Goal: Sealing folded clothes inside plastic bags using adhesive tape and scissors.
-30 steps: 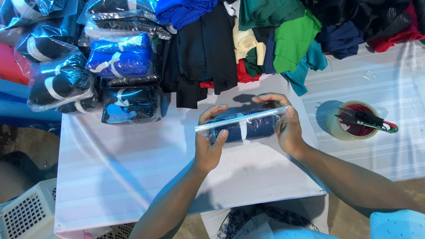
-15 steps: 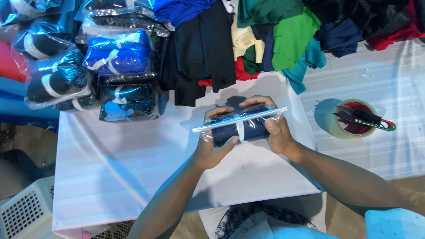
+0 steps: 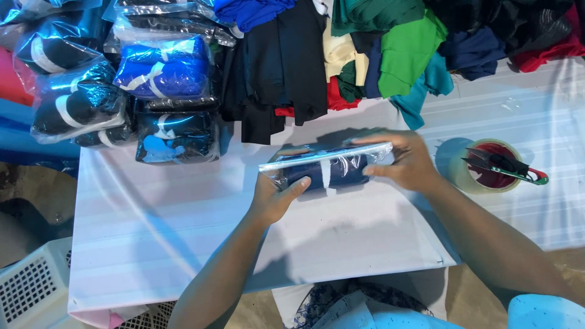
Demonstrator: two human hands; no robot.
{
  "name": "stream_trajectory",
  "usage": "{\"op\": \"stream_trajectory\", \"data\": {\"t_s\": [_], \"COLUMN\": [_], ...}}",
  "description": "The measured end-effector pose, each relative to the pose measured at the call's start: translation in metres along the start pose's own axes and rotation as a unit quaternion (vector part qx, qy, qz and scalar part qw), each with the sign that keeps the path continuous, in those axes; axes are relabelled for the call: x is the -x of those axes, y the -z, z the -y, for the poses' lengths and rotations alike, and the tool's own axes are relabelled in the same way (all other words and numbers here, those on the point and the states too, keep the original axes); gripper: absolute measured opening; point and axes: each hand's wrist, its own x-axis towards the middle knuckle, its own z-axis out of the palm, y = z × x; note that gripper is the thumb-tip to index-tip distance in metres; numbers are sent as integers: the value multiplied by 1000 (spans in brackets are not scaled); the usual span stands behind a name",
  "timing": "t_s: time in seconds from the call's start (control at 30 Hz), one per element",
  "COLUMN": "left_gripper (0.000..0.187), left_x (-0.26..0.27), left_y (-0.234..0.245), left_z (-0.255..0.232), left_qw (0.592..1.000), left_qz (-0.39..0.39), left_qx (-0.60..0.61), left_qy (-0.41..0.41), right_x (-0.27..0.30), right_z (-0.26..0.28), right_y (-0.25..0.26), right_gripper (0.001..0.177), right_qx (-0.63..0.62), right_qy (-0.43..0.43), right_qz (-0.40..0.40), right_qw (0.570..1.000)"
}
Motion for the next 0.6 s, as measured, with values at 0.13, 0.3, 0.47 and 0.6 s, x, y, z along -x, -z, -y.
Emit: {"op": "stream_trajectory", "data": {"t_s": [0.13, 0.3, 0.47, 0.6], "left_gripper": [33, 41, 49, 58], "left_x": [-3, 4, 3, 5], "left_y": [-4, -6, 5, 3], "left_z": [-4, 9, -2, -9], "left_qw": [1000, 998, 996, 991], "left_qz": [-3, -38, -9, 16], "left_qx": [-9, 11, -49, -95], "left_qy": [-13, -45, -78, -97], "right_x": [-7, -7, 4, 2], "right_z": [11, -4, -40, -17], "right_y": [2, 6, 22, 7], "right_gripper": [43, 62, 62, 51], "right_qx": [39, 22, -96, -92], "right_qy": [59, 41, -15, -112], "right_qz": [-11, -40, 6, 93], "right_qw": [997, 998, 995, 985]}}
